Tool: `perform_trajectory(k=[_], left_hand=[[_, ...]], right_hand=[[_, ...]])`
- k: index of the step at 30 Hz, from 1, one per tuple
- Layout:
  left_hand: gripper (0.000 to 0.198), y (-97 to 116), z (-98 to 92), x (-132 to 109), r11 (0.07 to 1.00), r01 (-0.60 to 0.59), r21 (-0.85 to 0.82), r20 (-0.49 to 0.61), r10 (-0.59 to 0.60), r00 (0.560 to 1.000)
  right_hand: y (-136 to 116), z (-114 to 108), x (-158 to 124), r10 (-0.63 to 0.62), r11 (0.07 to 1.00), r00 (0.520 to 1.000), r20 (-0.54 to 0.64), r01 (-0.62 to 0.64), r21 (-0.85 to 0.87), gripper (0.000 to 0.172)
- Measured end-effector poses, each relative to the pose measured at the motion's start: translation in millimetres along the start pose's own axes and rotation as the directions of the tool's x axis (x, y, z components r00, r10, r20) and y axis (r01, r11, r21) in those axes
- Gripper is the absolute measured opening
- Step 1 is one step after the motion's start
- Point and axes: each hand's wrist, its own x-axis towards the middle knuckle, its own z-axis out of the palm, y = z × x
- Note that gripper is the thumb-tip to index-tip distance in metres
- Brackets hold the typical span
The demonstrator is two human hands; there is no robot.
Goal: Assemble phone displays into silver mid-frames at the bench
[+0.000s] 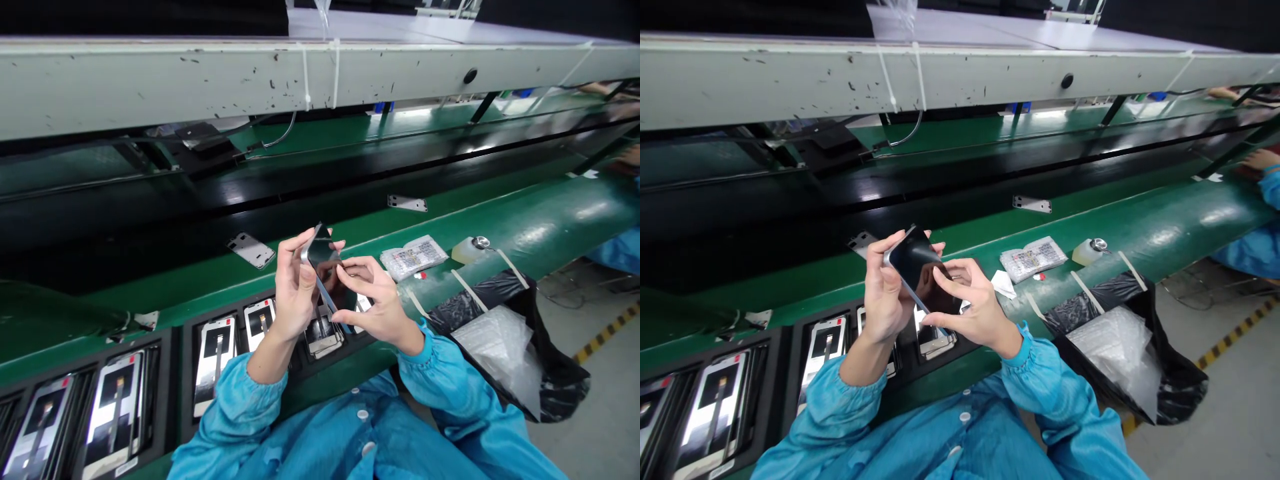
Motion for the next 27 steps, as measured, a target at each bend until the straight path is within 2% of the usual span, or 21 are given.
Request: perform_trajectory(k=[4,6,8,9,11,13,14,16,19,24,27], left_hand=[[0.06,0.7,14.3,-3.4,0.989,0.075,-0.128,-0.107,-0.089,0.99],[0.065,-0.5,16.7,-4.0,0.987,0.126,-0.095,-0.093,-0.135,0.987],[0.071,-1.3,17.0,-5.4,0.982,0.187,-0.035,-0.045,-0.188,0.981],[0.074,-1.2,17.0,-6.5,0.976,0.216,-0.008,-0.017,-0.216,0.976],[0.076,0.3,17.6,-9.6,0.967,0.255,0.029,0.029,-0.255,0.966],[0.073,3.4,18.4,-13.2,0.961,0.266,0.069,0.042,-0.27,0.962],[0.072,5.2,18.6,-15.2,0.96,0.266,0.092,0.044,-0.271,0.962],[0.07,8.8,18.0,-19.4,0.957,0.261,0.126,0.042,-0.268,0.963],[0.066,13.1,15.3,-26.2,0.959,0.235,0.158,0.027,-0.242,0.97],[0.055,16.3,15.3,-33.0,0.97,0.132,0.204,0.03,-0.141,0.99],[0.053,13.2,19.2,-29.7,0.946,0.065,0.317,0.046,-0.083,0.995]], right_hand=[[-0.3,11.1,-9.5,-0.006,0.996,0.998,-0.064,0.001,-0.091,0.054],[-4.6,9.6,-7.5,0.009,0.994,0.984,-0.179,-0.028,-0.103,0.063],[-11.0,1.3,1.0,0.115,0.991,0.961,-0.252,-0.129,-0.041,0.079],[-14.4,-4.5,6.8,0.2,0.98,0.954,-0.225,-0.198,0.028,0.084],[-20.8,-16.1,18.5,0.37,0.914,0.929,-0.032,-0.357,0.194,0.091],[-25.9,-23.9,26.3,0.463,0.813,0.867,0.184,-0.498,0.301,0.096],[-28.1,-25.8,28.2,0.484,0.775,0.841,0.241,-0.54,0.33,0.096],[-32.3,-26.5,28.5,0.495,0.745,0.829,0.26,-0.559,0.363,0.089],[-40.4,-26.4,26.4,0.48,0.757,0.842,0.247,-0.54,0.367,0.08],[-54.7,-34.8,34.1,0.411,0.807,0.874,0.258,-0.481,0.343,0.077],[-54.7,-33.1,40.8,0.428,0.81,0.873,0.233,-0.485,0.33,0.079]])
